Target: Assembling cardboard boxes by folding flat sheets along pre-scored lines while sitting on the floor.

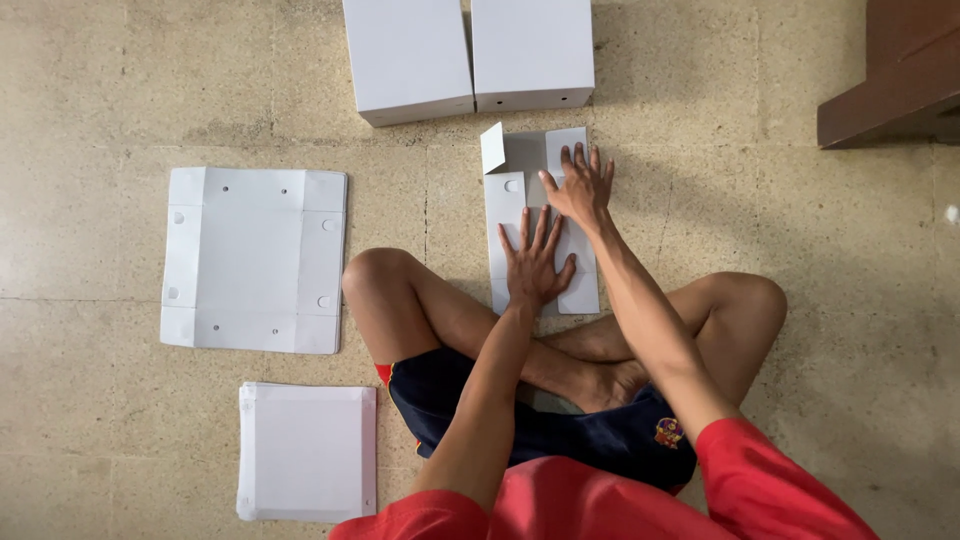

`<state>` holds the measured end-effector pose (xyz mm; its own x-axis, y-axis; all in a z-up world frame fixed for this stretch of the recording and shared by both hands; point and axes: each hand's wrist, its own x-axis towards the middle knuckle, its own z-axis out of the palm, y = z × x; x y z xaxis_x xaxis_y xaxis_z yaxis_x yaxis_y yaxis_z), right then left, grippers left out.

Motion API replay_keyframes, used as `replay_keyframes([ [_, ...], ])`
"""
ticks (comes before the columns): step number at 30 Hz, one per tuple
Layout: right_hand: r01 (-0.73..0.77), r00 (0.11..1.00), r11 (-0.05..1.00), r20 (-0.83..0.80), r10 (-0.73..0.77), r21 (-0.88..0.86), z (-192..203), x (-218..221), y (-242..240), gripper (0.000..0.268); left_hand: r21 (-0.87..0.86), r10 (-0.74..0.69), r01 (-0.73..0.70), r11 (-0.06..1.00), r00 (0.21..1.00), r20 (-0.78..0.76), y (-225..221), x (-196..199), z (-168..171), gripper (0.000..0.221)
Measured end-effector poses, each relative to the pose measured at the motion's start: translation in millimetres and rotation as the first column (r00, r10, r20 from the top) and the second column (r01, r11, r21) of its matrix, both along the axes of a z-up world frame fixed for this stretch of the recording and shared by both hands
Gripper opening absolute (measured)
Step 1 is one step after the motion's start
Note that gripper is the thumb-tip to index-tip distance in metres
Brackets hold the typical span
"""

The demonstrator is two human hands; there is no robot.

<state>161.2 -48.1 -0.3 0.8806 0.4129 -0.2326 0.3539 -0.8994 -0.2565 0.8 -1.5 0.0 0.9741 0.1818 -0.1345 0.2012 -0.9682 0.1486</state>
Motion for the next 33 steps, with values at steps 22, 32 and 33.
replay_keyframes([
  [22,-0.022,0.997,0.999,0.078,0.019,0.043,-11,-2,-4,0.079,-0.007,-0.003,0.003,1.000,1.000,0.013,-3,-3,-8,0.073],
  [32,0.000,0.997,0.995,0.079,-0.008,0.097,-17,3,1,0.077,-0.012,0.003,-0.002,1.000,0.998,0.064,-1,-3,-6,0.075],
  [33,-0.001,0.997,0.995,0.079,-0.007,0.097,-14,-4,-1,0.077,-0.012,0.004,-0.003,1.000,0.998,0.064,0,-3,-6,0.075],
])
